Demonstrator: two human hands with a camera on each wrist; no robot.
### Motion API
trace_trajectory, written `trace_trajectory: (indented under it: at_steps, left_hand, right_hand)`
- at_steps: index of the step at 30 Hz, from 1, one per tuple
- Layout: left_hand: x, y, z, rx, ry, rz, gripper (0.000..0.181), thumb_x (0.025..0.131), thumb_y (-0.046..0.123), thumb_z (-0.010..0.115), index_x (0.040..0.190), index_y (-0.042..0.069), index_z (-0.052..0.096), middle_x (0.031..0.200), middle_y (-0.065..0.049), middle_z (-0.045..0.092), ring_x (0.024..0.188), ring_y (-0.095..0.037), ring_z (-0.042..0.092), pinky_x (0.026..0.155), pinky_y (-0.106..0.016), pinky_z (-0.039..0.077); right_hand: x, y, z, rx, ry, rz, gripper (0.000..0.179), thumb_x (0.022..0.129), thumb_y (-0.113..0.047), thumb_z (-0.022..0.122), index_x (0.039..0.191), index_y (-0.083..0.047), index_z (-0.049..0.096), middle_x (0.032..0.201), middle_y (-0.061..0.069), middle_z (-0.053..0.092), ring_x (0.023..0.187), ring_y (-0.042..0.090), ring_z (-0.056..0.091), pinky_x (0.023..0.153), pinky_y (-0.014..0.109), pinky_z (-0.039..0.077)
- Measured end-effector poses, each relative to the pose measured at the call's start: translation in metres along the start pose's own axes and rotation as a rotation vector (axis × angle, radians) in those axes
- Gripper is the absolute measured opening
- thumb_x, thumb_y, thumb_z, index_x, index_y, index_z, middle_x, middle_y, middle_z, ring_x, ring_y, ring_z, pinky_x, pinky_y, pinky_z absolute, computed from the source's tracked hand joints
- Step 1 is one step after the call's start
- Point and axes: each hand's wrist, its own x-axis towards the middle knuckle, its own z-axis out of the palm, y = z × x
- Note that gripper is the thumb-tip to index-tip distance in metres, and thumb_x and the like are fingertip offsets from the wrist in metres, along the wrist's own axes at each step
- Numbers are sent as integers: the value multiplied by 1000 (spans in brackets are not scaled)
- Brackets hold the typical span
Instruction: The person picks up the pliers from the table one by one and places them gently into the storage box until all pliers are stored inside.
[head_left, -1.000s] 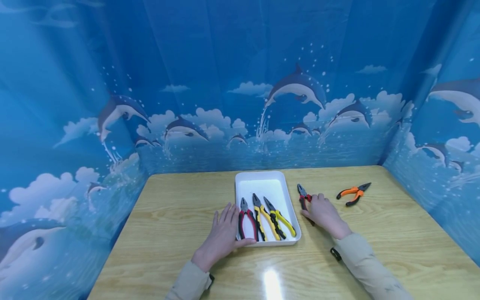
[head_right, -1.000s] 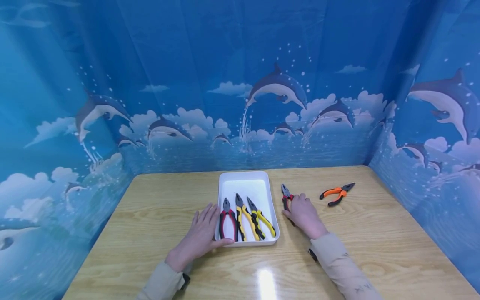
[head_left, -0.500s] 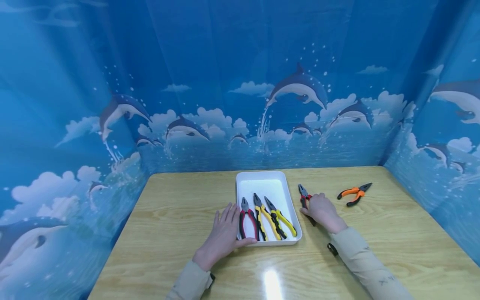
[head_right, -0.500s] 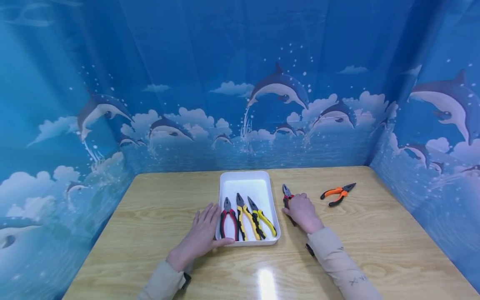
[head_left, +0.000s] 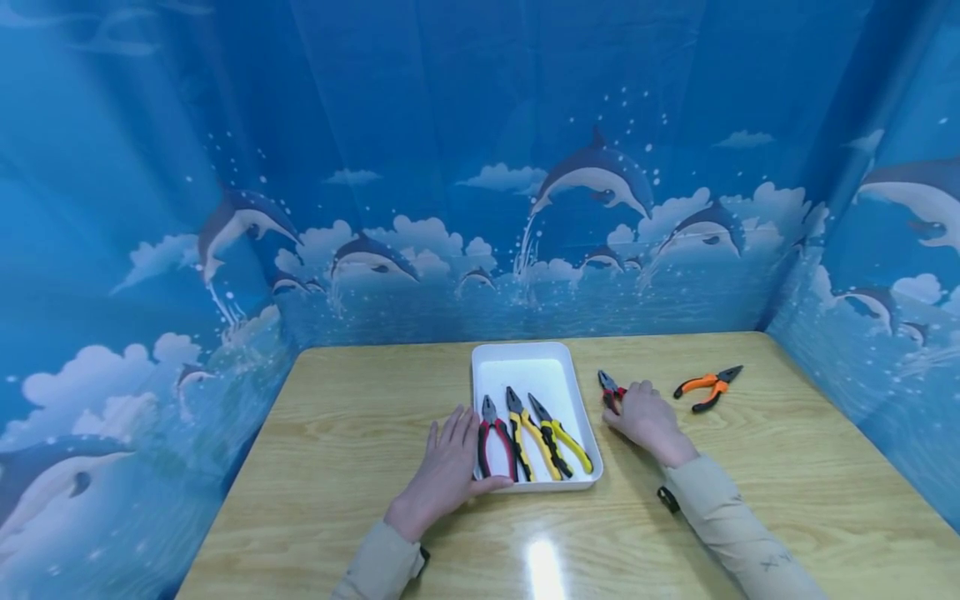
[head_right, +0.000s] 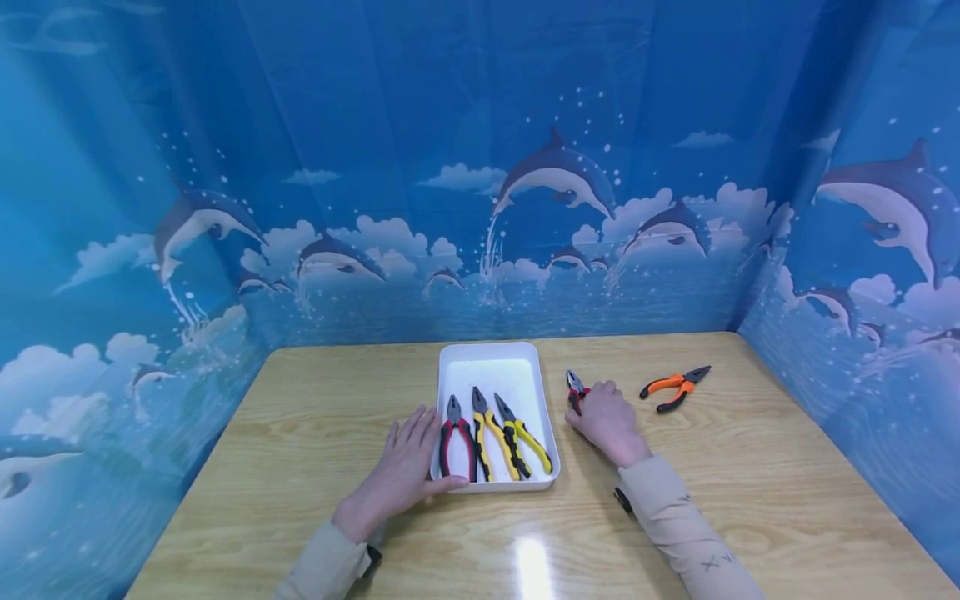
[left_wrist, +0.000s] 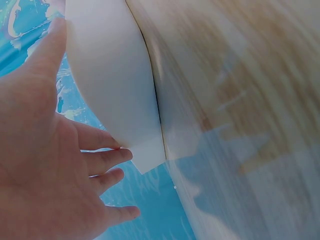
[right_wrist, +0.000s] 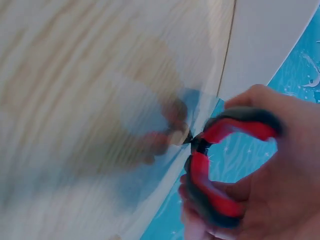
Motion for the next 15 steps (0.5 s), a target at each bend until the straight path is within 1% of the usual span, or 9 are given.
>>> trace_trajectory:
  at_steps: [4, 8, 11, 13, 15]
  left_hand:
    - [1, 0, 1, 5, -2, -3, 110, 86, 72, 62, 155, -7, 30, 162, -28, 24, 152, -44, 20, 118, -69, 18]
    - [0, -1, 2, 5, -14, -3, 110, 86, 72, 61, 156, -6, 29, 163, -27, 23, 152, -43, 19, 119, -69, 18]
    - [-1, 0, 1, -5, -16, -4, 110, 86, 71, 63, 156, -6, 29, 163, -27, 23, 152, -43, 19, 119, -69, 18]
    - [-1, 0, 0, -10, -7, -1, 109, 86, 70, 63, 155, -7, 29, 163, -28, 23, 152, -44, 19, 118, -69, 18]
    - [-1, 0, 0, -15, 2, 1, 108, 86, 69, 64, 154, -8, 30, 162, -29, 24, 151, -45, 20, 118, -70, 18]
  right_hand:
    - [-1, 2, 1, -6, 60, -13, 54, 93, -40, 63, 89, 12, 49, 85, 22, 46, 68, 30, 50, 52, 39, 47]
    - [-1, 2, 1, -41, 159, -38, 52, 92, -40, 62, 86, 10, 47, 82, 20, 44, 68, 29, 47, 54, 40, 44]
    - [-2, 1, -2, -51, 246, -49, 52, 92, -42, 64, 86, 8, 47, 81, 18, 44, 68, 30, 46, 56, 40, 40]
    - [-4, 0, -6, -56, 286, -52, 55, 91, -44, 67, 87, 7, 47, 82, 18, 43, 69, 30, 44, 57, 39, 37]
    - [-5, -2, -10, -66, 308, -61, 59, 91, -46, 69, 89, 8, 48, 82, 18, 43, 70, 30, 44, 57, 39, 37]
